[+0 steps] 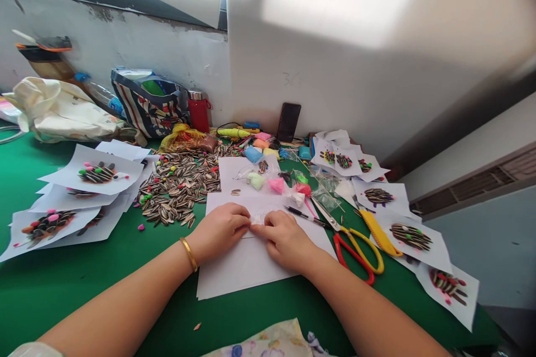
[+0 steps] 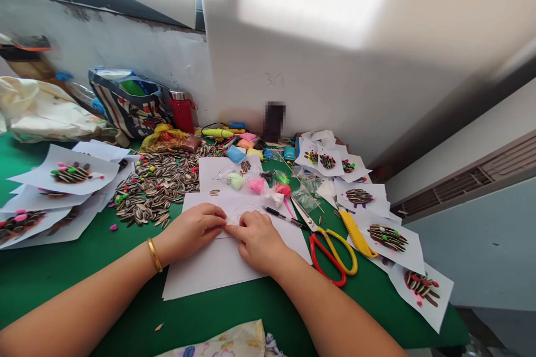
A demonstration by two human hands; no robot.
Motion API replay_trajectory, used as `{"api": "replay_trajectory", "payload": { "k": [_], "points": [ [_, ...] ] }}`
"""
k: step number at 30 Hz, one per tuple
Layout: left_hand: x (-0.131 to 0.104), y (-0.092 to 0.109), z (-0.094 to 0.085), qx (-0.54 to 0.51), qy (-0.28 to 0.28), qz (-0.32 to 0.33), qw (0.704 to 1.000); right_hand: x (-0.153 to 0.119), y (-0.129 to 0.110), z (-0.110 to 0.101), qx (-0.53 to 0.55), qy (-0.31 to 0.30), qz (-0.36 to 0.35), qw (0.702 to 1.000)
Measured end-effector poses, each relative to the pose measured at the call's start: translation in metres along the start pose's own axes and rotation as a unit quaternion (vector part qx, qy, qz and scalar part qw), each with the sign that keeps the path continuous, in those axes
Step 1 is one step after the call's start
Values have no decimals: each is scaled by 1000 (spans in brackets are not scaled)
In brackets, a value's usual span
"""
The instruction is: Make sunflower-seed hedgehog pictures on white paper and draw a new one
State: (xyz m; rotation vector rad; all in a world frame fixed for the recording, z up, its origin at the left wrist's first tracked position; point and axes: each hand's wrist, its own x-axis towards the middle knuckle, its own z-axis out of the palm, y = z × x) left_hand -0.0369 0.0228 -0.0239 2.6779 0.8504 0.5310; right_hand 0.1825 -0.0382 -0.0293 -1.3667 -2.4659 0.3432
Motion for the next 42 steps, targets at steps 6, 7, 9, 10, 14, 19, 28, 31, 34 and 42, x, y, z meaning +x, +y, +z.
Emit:
{"api": "replay_trajectory", "payload": {
  "k": [6, 7, 9, 10, 14, 19, 28, 31, 34, 42],
  "points": [
    [0, -1, 0, -3, -4, -3, 1000, -1, 1, 0, 17, 20, -1, 1000],
    [0, -1, 0, -3, -3, -5, 1000, -1, 3, 0, 35, 32, 2, 999],
    [-1, 0, 0, -1, -2, -4, 1000, -1, 7, 0, 69, 56, 9, 996],
    [-1, 0, 0, 1, -4, 0, 1000, -1, 9, 0, 81, 65, 13, 995],
    [-1, 3, -1, 13, -14, 23, 1000, 0, 12, 0, 87, 78, 17, 993],
    [-2, 2, -3, 9, -26, 26, 999, 0, 13, 1, 81, 73, 13, 994],
    [6, 12, 8, 14, 17, -74, 997, 2, 10, 1, 77, 73, 17, 994],
    [9, 16, 11, 34, 22, -73, 996, 2, 10, 2, 74, 77, 17, 994],
    [10, 18, 11, 39, 22, -77, 996, 2, 11, 2, 74, 79, 14, 994],
    [4, 5, 5, -26, -1, -65, 998, 2, 11, -1, 87, 69, 20, 994]
  ]
}}
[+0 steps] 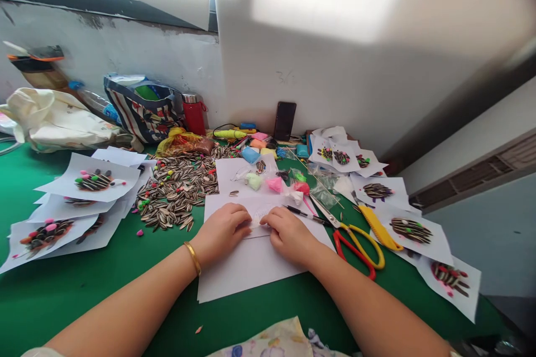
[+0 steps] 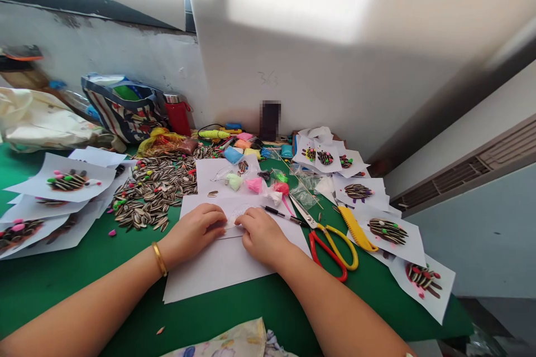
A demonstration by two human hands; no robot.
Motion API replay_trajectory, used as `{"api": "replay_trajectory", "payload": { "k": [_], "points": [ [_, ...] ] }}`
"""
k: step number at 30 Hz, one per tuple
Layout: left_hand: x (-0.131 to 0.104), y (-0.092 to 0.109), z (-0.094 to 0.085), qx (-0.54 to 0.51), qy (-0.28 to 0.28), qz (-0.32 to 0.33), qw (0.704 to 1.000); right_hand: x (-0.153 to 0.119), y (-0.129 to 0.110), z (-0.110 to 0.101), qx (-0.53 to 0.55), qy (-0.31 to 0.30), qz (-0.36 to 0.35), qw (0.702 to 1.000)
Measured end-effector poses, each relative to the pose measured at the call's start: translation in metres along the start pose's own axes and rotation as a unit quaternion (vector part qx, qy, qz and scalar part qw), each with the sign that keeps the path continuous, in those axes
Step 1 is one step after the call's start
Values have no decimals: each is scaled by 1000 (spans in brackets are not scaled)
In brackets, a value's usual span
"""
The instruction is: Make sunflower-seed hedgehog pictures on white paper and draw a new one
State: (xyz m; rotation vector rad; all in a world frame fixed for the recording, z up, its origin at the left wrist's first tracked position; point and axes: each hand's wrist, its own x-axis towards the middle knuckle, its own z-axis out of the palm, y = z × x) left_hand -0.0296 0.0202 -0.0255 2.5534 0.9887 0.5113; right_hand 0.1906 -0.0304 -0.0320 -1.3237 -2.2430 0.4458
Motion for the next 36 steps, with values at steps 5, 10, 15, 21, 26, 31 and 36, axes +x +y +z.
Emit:
{"api": "replay_trajectory", "payload": {
  "k": [5, 10, 15, 21, 26, 31, 36],
  "points": [
    [-2, -6, -4, 17, -16, 59, 998, -1, 2, 0, -1, 1, -1, 1000],
    [-1, 1, -5, 55, -7, 87, 995, -1, 2, -1, -2, -9, -7, 1000],
    [0, 7, -7, 89, -7, 90, 992, 0, 0, -2, 0, -7, -2, 1000],
    [-1, 6, -8, 63, -4, 80, 995, 0, 1, -3, -3, -11, -9, 1000],
    [0, 8, -8, 81, -23, 70, 994, 0, 1, -2, -7, -10, -9, 1000],
    [0, 7, -7, 75, -20, 71, 994, 0, 1, -1, 0, -5, -2, 1000],
    [-1, 9, -5, 81, -17, 67, 994, 0, 0, -1, -5, -5, -1, 1000]
  ]
}}
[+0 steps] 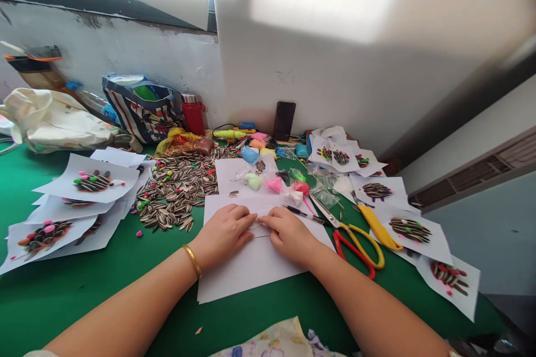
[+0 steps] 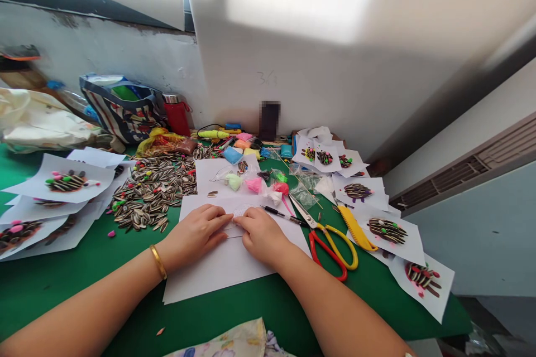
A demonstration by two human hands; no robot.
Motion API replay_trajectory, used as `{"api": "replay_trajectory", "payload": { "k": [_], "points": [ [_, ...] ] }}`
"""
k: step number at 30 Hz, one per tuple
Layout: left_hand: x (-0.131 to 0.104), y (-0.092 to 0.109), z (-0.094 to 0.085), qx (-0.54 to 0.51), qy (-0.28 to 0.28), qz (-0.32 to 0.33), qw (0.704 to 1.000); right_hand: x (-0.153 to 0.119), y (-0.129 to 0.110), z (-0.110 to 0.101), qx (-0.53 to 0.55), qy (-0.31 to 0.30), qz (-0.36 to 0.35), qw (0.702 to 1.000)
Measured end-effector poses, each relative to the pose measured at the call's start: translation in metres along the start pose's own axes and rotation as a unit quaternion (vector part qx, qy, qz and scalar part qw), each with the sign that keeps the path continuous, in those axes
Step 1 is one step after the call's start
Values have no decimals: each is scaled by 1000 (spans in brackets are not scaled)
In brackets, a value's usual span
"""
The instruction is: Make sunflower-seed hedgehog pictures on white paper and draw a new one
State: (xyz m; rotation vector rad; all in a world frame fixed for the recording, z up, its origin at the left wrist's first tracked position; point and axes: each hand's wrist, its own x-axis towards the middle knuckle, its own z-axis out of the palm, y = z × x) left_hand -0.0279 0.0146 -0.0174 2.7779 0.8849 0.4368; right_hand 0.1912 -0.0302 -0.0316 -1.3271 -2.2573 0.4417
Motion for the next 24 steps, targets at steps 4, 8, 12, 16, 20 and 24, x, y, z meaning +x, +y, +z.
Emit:
{"api": "replay_trajectory", "payload": {
  "k": [4, 8, 12, 16, 20, 24],
  "points": [
    [0, -1, 1, 3, -7, -2, 1000, 0, 0, 0, 2, -1, -1, 1000],
    [-3, -9, 2, -50, 5, -21, 999, -1, 1, -1, 4, -7, -9, 1000],
    [-6, -15, 1, -87, 8, -41, 995, -2, -1, -2, -20, -28, -30, 999],
    [-7, -14, -1, -90, 3, -48, 995, -1, -8, 1, -67, -46, -32, 996],
    [-6, -14, 0, -89, 0, -46, 995, -4, -13, 6, -93, -47, -27, 994],
    [-5, -15, 1, -95, -6, -51, 994, 5, -10, -13, -70, 10, -23, 997]
  ]
}}
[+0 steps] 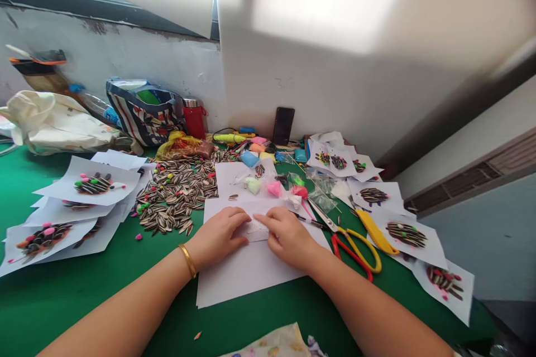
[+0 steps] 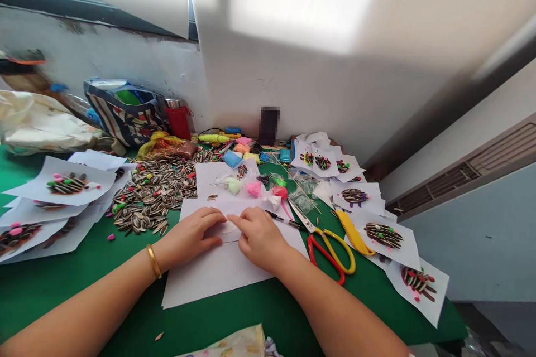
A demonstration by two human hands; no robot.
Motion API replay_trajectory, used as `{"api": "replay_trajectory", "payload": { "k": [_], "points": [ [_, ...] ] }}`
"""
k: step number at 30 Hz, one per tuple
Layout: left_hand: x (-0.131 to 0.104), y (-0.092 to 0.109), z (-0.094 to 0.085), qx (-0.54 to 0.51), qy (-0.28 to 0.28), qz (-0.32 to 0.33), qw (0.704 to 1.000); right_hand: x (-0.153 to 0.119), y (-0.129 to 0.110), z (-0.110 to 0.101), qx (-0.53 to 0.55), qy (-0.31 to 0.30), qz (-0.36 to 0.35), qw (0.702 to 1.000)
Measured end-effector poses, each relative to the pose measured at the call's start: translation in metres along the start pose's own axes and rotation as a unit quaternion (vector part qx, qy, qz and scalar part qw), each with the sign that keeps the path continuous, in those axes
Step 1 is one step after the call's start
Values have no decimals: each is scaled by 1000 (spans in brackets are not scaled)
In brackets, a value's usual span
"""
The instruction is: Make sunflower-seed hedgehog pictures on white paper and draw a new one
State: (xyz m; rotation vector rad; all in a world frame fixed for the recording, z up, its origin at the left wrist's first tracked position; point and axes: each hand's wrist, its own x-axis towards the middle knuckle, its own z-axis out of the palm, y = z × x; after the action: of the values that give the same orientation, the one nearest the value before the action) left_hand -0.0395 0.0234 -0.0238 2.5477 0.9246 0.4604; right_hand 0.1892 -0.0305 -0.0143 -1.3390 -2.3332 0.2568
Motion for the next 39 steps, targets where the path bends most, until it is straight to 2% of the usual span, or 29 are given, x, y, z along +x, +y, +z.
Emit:
{"api": "replay_trajectory", "payload": {
  "k": [2, 4, 7, 8, 10, 13, 16, 21, 25, 29, 31, 34, 39],
  "points": [
    [0, 0, -1, -3, -4, -6, 1000, 18, 13, -22, -64, 9, 35, 997],
    [0, 2, -2, -6, -11, -14, 1000, 46, 38, -47, -180, -29, 107, 977],
    [0, 3, -4, -11, -23, -27, 999, 93, 93, -75, -236, -24, 176, 955],
    [0, 4, -4, -14, -26, -31, 999, 106, 114, -80, -278, -45, 217, 935],
    [0, 4, -5, -22, -30, -36, 999, 128, 152, -84, -341, -84, 260, 899],
    [0, 3, -5, -31, -30, -42, 998, 150, 191, -81, -390, -108, 247, 880],
    [-1, 3, -5, -38, -31, -47, 998, 166, 209, -75, -395, -106, 234, 882],
    [0, 5, -7, -43, -44, -58, 996, 188, 219, -67, -398, -105, 214, 886],
    [0, 5, -7, -44, -43, -60, 996, 190, 219, -66, -392, -102, 211, 889],
    [-1, 3, -6, -42, -39, -52, 997, 177, 198, -71, -363, -70, 194, 909],
    [-1, 2, -5, -40, -35, -50, 997, 165, 176, -72, -303, -42, 176, 936],
    [-1, 1, -3, -38, -31, -45, 998, 137, 132, -67, -271, -30, 147, 951],
    [-1, 1, -2, -36, -18, -30, 999, 67, 54, -47, -196, -58, 80, 976]
  ]
}}
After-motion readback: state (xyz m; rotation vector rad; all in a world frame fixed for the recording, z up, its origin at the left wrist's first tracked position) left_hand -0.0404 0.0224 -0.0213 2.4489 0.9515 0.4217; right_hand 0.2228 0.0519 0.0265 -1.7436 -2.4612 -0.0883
